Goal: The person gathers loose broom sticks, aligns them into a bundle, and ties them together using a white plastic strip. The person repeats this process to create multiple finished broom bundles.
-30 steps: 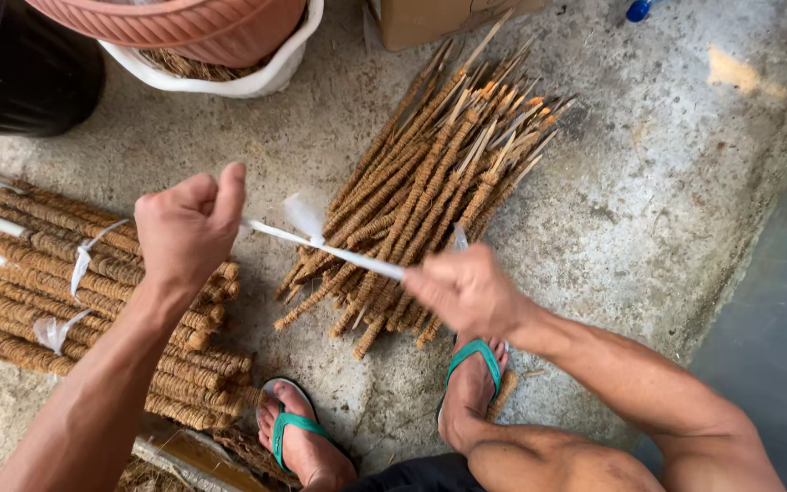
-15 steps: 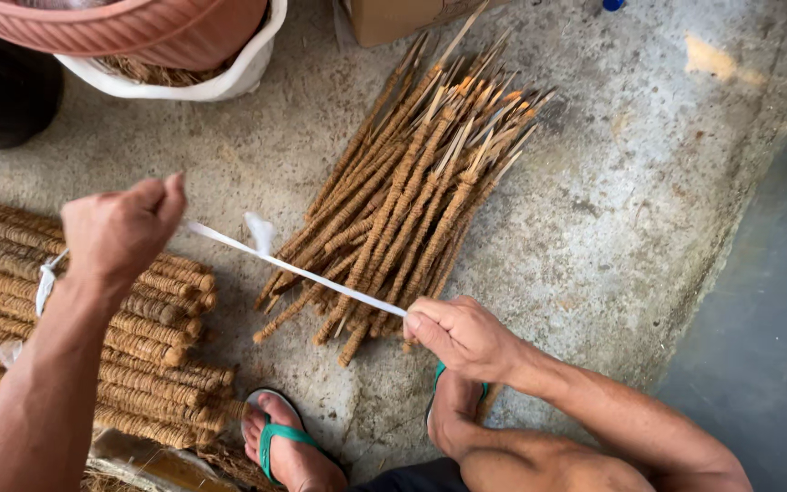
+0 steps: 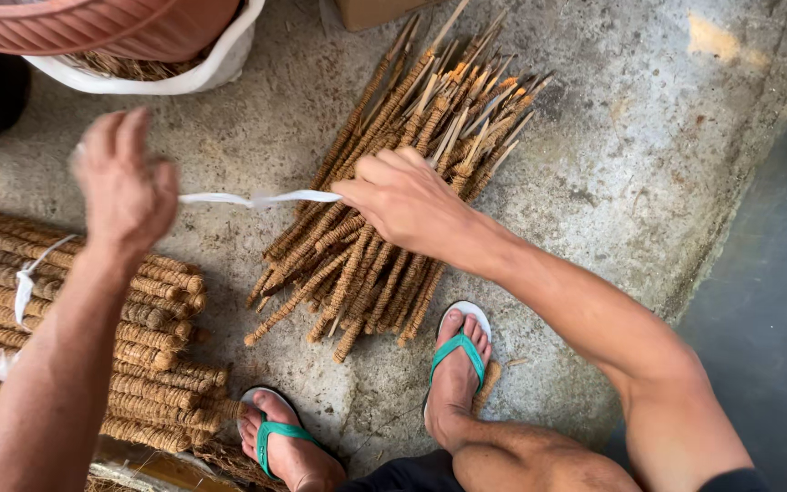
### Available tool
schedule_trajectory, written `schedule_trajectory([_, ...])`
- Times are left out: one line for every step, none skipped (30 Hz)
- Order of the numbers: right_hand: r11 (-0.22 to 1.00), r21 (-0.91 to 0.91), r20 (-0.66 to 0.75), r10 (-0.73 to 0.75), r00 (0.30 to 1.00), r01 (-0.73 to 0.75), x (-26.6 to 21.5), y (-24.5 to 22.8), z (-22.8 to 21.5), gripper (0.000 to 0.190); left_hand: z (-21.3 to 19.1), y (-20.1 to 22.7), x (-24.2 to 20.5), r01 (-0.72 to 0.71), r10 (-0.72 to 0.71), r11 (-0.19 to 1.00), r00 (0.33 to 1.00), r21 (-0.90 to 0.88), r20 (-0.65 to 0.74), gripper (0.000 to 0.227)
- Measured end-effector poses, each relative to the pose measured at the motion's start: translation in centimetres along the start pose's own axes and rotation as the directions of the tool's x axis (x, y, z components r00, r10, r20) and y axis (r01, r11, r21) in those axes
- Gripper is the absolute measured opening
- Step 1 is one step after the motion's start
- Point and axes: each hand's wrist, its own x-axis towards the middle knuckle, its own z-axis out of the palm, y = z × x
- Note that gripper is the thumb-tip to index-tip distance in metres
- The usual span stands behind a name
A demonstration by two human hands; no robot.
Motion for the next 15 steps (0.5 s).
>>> schedule_trajectory([0.999, -0.049, 0.016, -0.023, 1.000, 0.024, 1.1, 0.3, 0.5, 0.021, 0.4, 1.7, 0.3, -0.057, 0.066, 0.980, 0.997, -0.193, 0.039, 0.062])
schedule_trajectory([0.994, -0.098, 0.031, -0.051, 0.998, 0.054, 2.2, 0.6, 1.0, 0.020, 1.1, 3.8, 0.6, -0.102, 0.135, 0.921, 0.989, -0.376, 0.061, 0.073])
schedule_trajectory([0.989, -0.124, -0.020, -0.081, 0.997, 0.078, 3.2, 0.8, 1.6, 0.019, 1.8, 5.9, 0.8, -0.213, 0.245, 0.931, 0.967, -0.296, 0.073, 0.072])
schedule_trajectory([0.983, -0.151, -0.072, -0.114, 0.991, 0.103, 4.2, 1.1, 2.1, 0.018, 2.2, 7.7, 1.0, -0.324, 0.350, 0.921, 0.932, -0.214, 0.095, 0.073])
schedule_trajectory([0.976, -0.180, -0.123, -0.149, 0.981, 0.126, 4.8, 1.4, 2.5, 0.018, 2.6, 9.1, 1.5, -0.132, 0.219, 0.939, 0.941, -0.318, 0.258, 0.053])
schedule_trajectory([0.974, -0.188, -0.233, -0.171, 0.957, 0.128, 4.9, 1.9, 2.8, 0.016, 3.1, 10.2, 1.8, 0.077, 0.107, 0.919, 0.895, -0.386, 0.432, 0.037])
schedule_trajectory([0.972, -0.197, -0.339, -0.192, 0.921, 0.130, 4.8, 2.6, 3.1, 0.015, 3.4, 10.6, 2.0, 0.288, 0.019, 0.865, 0.799, -0.411, 0.601, 0.030])
schedule_trajectory([0.969, -0.209, -0.443, -0.211, 0.871, 0.128, 4.4, 3.5, 3.2, 0.016, 3.5, 10.4, 2.5, 0.281, -0.034, 0.848, 0.875, -0.449, 0.483, 0.030])
schedule_trajectory([0.985, -0.149, -0.532, -0.151, 0.833, 0.083, 3.3, 4.3, 3.4, 0.018, 3.7, 10.1, 2.8, 0.266, -0.090, 0.832, 0.931, -0.486, 0.355, 0.029])
schedule_trajectory([0.996, -0.081, -0.611, -0.084, 0.787, 0.043, 1.4, 4.9, 3.7, 0.023, 4.0, 9.5, 3.0, 0.249, -0.151, 0.817, 0.963, -0.520, 0.224, 0.029])
schedule_trajectory([0.997, 0.049, -0.692, 0.073, 0.718, -0.055, -0.8, 5.1, 4.3, 0.022, 4.4, 8.9, 3.1, 0.351, -0.232, 0.823, 0.925, -0.446, 0.300, 0.031])
schedule_trajectory([0.975, 0.179, -0.746, 0.223, 0.628, -0.134, -2.8, 5.4, 5.0, 0.022, 5.0, 8.3, 3.5, 0.443, -0.314, 0.817, 0.879, -0.368, 0.360, 0.034])
schedule_trajectory([0.780, 0.593, -0.656, 0.613, 0.440, -0.202, -4.2, 5.7, 6.2, 0.029, 5.6, 7.8, 3.7, 0.527, -0.396, 0.801, 0.821, -0.283, 0.411, 0.038])
schedule_trajectory([0.428, 0.888, -0.387, 0.893, 0.229, -0.168, -5.4, 6.0, 7.5, 0.037, 6.7, 7.7, 4.0, 0.571, -0.417, 0.766, 0.790, -0.294, 0.449, 0.036])
schedule_trajectory([0.467, 0.847, -0.424, 0.882, 0.206, -0.255, -6.9, 6.3, 8.6, 0.040, 8.1, 8.1, 4.3, 0.614, -0.435, 0.729, 0.757, -0.302, 0.488, 0.035])
